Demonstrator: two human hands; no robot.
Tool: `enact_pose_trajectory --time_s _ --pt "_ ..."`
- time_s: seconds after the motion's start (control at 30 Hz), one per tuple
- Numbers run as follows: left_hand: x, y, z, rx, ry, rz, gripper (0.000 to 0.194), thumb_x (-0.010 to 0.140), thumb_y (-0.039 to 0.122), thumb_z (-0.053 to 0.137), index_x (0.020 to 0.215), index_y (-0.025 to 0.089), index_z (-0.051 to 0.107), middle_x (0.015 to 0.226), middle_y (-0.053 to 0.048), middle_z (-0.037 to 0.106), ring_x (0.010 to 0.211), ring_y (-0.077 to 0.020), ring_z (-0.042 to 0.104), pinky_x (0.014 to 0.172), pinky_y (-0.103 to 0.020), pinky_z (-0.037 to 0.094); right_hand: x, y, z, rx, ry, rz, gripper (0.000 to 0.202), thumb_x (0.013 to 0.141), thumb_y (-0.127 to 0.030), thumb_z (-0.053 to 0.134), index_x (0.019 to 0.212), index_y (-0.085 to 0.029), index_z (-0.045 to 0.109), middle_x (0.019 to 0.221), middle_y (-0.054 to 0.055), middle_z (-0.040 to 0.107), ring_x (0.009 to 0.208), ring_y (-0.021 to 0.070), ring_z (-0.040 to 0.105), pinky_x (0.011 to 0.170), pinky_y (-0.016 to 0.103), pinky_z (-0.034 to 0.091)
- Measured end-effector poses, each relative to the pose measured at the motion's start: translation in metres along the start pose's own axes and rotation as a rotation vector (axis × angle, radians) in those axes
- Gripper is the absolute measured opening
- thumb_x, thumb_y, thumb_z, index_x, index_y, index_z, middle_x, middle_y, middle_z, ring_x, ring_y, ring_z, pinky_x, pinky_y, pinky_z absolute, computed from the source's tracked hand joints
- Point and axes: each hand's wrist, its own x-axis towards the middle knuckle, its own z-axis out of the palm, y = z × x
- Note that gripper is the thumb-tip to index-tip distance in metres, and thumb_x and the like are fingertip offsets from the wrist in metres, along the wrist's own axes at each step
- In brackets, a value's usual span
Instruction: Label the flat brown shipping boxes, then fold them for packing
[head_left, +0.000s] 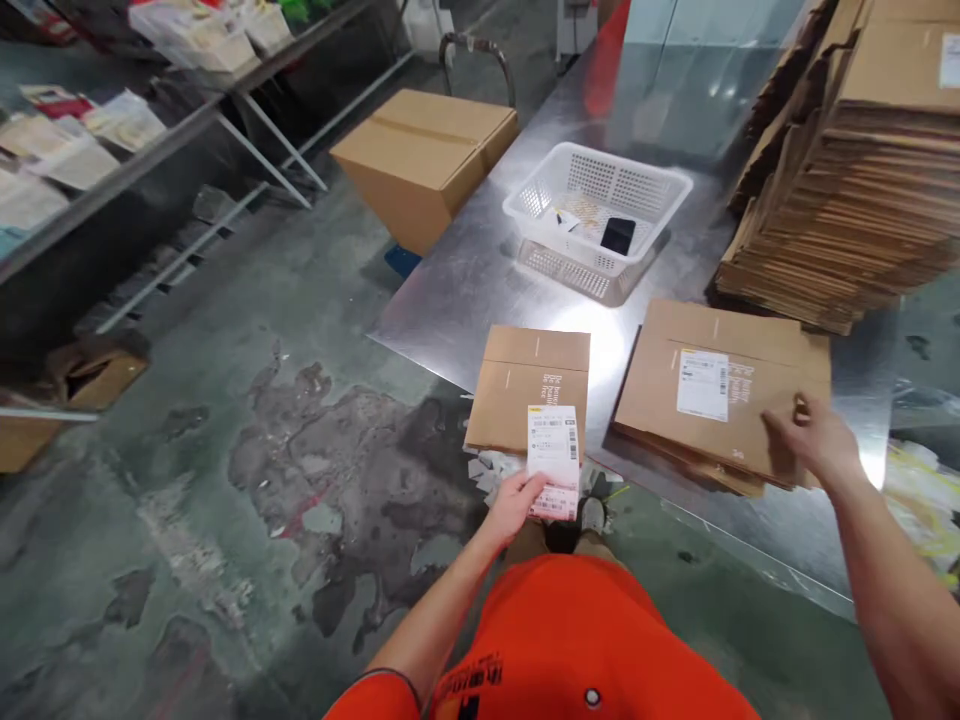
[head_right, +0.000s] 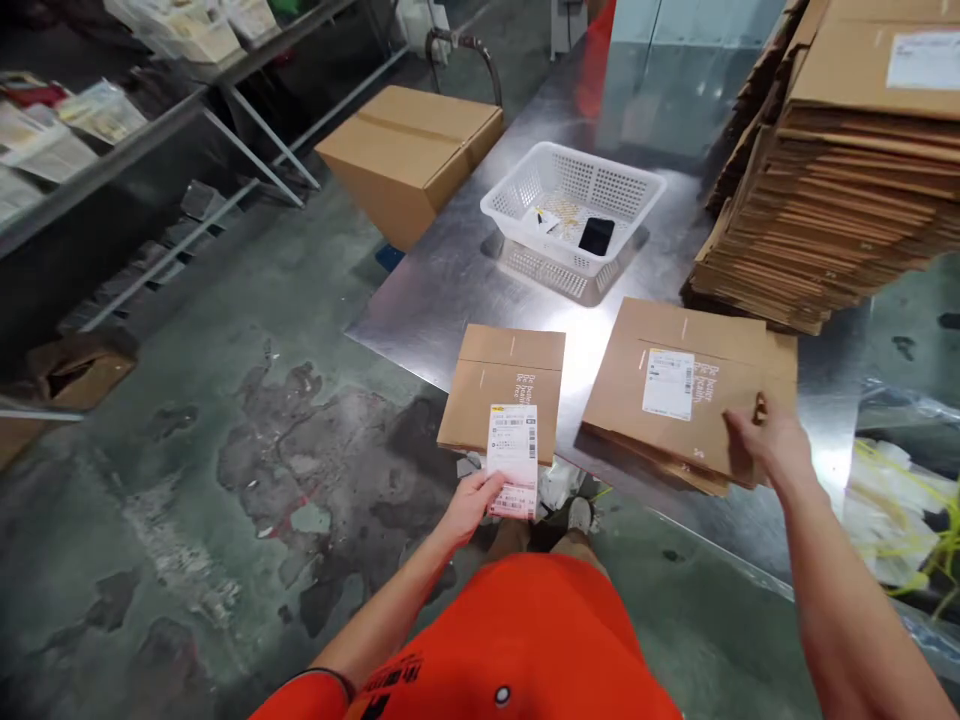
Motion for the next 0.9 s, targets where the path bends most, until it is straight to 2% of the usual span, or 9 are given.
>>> enact_pose_trajectory --time_s 0.07,0.17,0.23,0.3,0.4,0.5,0.57,0.73,0.9 --pt "-0.005 -0.004 0.006 0.104 -0.046 0.023 0.052 0.067 0.064 0.076 0.083 0.014 0.076 0.078 -0.006 0.074 0.071 -0.0199 0.067 0.067 -0.031 0.056 -0.006 -0.042 0.016 -0.012 -0.061 -0.083 0.089 0.069 -0.077 0.061 0.138 -0.022 0.052 0.140 0.022 0.051 0.137 0.0453 0.040 0.110 0.069 0.032" --pt "-0.015 -0.003 0.006 0.239 -0.126 0.061 0.047 0.077 0.057 0.070 0.093 0.014 0.078 0.097 -0.009 0.076 0.090 -0.0234 0.068 0.082 -0.033 0.055 -0.032 -0.130 0.065 0.360 -0.587 -0.171 0.087 0.070 -0.071 0.065 0.140 -0.023 0.048 0.140 0.017 0.054 0.121 0.0350 0.057 0.093 0.053 0.053" --pt "-0.020 0.001 0.000 0.261 -0.141 0.076 0.045 0.080 0.052 0.068 0.102 0.014 0.077 0.111 -0.011 0.074 0.102 -0.0256 0.066 0.092 -0.034 0.052 -0.054 -0.177 0.097 0.505 -0.950 -0.195 0.068 0.070 -0.067 0.067 0.118 -0.020 0.063 0.109 0.012 0.069 0.092 0.0270 0.066 0.074 0.040 0.056" --pt "-0.021 0.009 -0.007 0.188 -0.092 0.115 0.048 0.075 0.045 0.075 0.113 0.015 0.073 0.124 -0.011 0.069 0.112 -0.0267 0.063 0.097 -0.033 0.049 -0.072 -0.204 0.121 0.532 -1.107 -0.186 0.053 0.072 -0.069 0.065 0.087 -0.018 0.065 0.075 0.004 0.066 0.067 0.0196 0.061 0.058 0.031 0.049" --pt "-0.010 0.023 -0.014 0.058 0.076 0.237 0.061 0.062 0.033 0.084 0.118 0.017 0.067 0.124 -0.009 0.067 0.110 -0.0240 0.062 0.092 -0.029 0.049 -0.091 -0.213 0.147 0.514 -1.095 -0.203 0.052 0.077 -0.071 0.057 0.068 -0.020 0.057 0.057 -0.002 0.054 0.055 0.0145 0.050 0.051 0.027 0.039" --pt "0.017 0.033 -0.016 0.103 0.274 0.273 0.029 0.068 0.035 0.079 0.084 0.015 0.067 0.080 -0.001 0.067 0.075 -0.0149 0.060 0.070 -0.024 0.048 -0.101 -0.211 0.163 0.446 -0.954 -0.309 0.049 0.082 -0.068 0.054 0.075 -0.021 0.062 0.065 0.001 0.059 0.061 0.0164 0.053 0.056 0.028 0.040" --pt "0.036 0.031 -0.018 0.143 0.361 0.226 0.031 0.070 0.039 0.076 0.063 0.017 0.056 0.058 0.004 0.054 0.060 -0.0109 0.051 0.059 -0.022 0.042 -0.101 -0.210 0.174 0.378 -0.839 -0.383 0.044 0.084 -0.064 0.054 0.081 -0.021 0.064 0.071 0.003 0.063 0.065 0.0182 0.055 0.059 0.030 0.041" --pt "0.056 -0.010 -0.044 0.056 0.274 0.019 0.030 0.064 0.037 0.082 0.074 0.014 0.065 0.067 0.002 0.065 0.064 -0.0128 0.057 0.061 -0.023 0.046 -0.063 -0.213 0.219 0.184 -0.708 -0.459 0.040 0.095 -0.052 0.042 0.081 -0.022 0.065 0.080 0.007 0.067 0.076 0.0223 0.060 0.070 0.034 0.046" --pt "0.017 -0.066 -0.088 -0.019 0.200 -0.230 0.039 0.051 0.030 0.089 0.080 0.011 0.074 0.076 -0.007 0.074 0.069 -0.0200 0.066 0.068 -0.031 0.052 -0.015 -0.220 0.257 -0.202 -0.503 -0.572 0.047 0.093 -0.052 0.047 0.120 -0.017 0.065 0.115 0.018 0.066 0.106 0.0368 0.056 0.092 0.052 0.042"
